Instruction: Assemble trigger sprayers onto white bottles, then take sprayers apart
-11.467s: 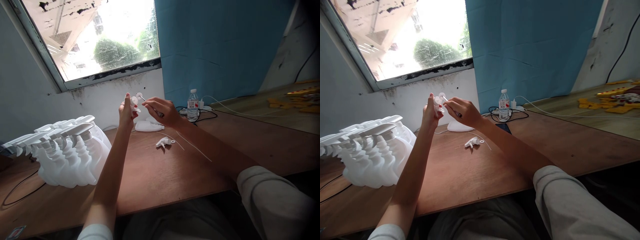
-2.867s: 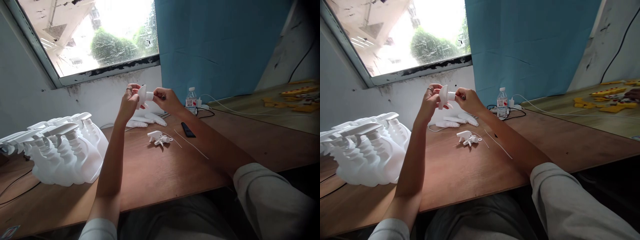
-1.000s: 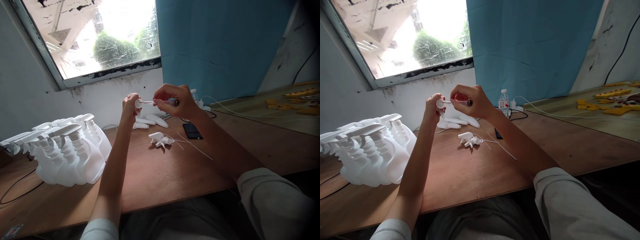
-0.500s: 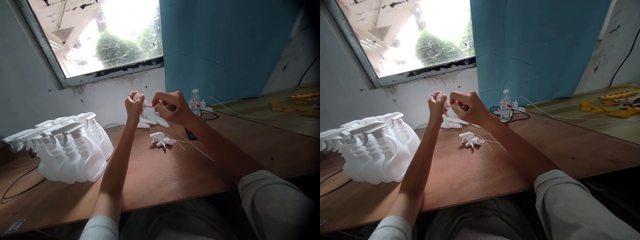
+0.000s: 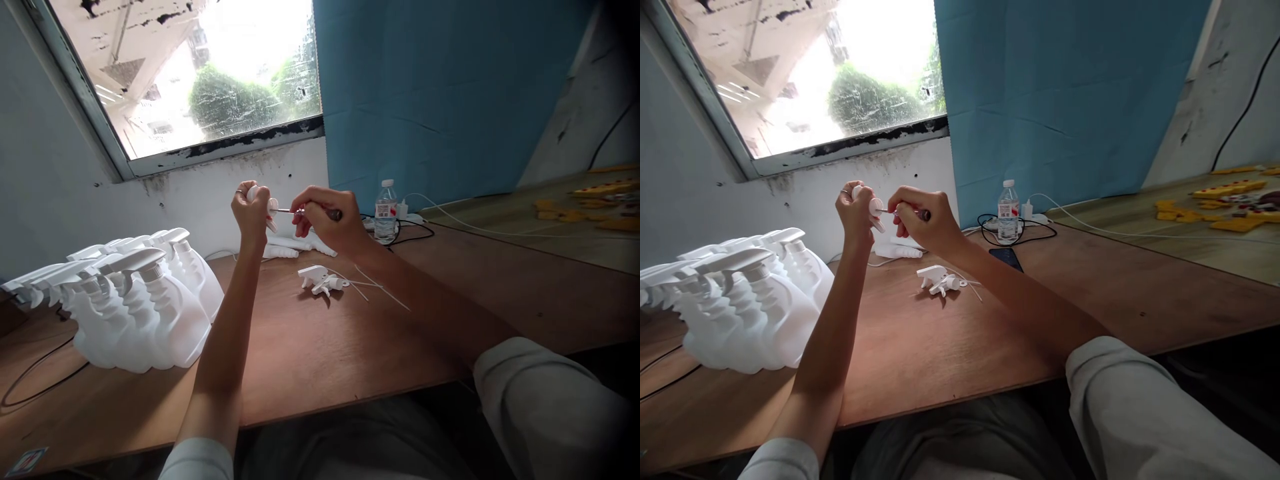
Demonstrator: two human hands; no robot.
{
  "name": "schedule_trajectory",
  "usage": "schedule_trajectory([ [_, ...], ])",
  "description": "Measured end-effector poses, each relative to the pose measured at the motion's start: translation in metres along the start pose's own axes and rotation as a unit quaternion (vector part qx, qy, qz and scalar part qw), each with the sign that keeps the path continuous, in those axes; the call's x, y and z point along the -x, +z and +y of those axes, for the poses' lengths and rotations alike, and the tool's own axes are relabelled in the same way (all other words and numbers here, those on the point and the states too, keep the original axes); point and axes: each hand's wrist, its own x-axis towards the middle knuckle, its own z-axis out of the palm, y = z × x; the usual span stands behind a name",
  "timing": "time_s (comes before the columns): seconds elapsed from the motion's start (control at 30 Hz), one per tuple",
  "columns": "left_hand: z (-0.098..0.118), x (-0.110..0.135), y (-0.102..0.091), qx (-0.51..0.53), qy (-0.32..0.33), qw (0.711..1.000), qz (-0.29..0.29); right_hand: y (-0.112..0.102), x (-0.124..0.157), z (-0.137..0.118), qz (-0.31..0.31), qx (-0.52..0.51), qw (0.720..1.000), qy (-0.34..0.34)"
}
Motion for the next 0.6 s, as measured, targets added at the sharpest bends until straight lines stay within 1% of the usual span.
schedule_trajectory([
  [0.13, 0.001, -0.003, -0.004, 0.051, -0.022, 0.998, -0.010, 0.007, 0.003, 0.005, 0.012, -0.014, 1.000, -0.010],
  [0.27, 0.004, -0.004, -0.006, 0.061, -0.032, 0.997, -0.035, 0.007, 0.003, 0.007, 0.022, -0.040, 0.999, -0.016],
  [0.37, 0.005, -0.003, -0.006, 0.064, -0.040, 0.994, -0.078, 0.003, 0.000, 0.005, 0.029, -0.073, 0.997, 0.011],
  [0.43, 0.007, -0.002, -0.006, 0.074, -0.044, 0.992, -0.091, 0.001, -0.002, 0.002, 0.034, -0.098, 0.994, 0.033],
  [0.6, 0.011, -0.001, -0.005, 0.125, -0.116, 0.977, -0.126, -0.002, -0.006, -0.002, 0.038, -0.141, 0.988, 0.044],
])
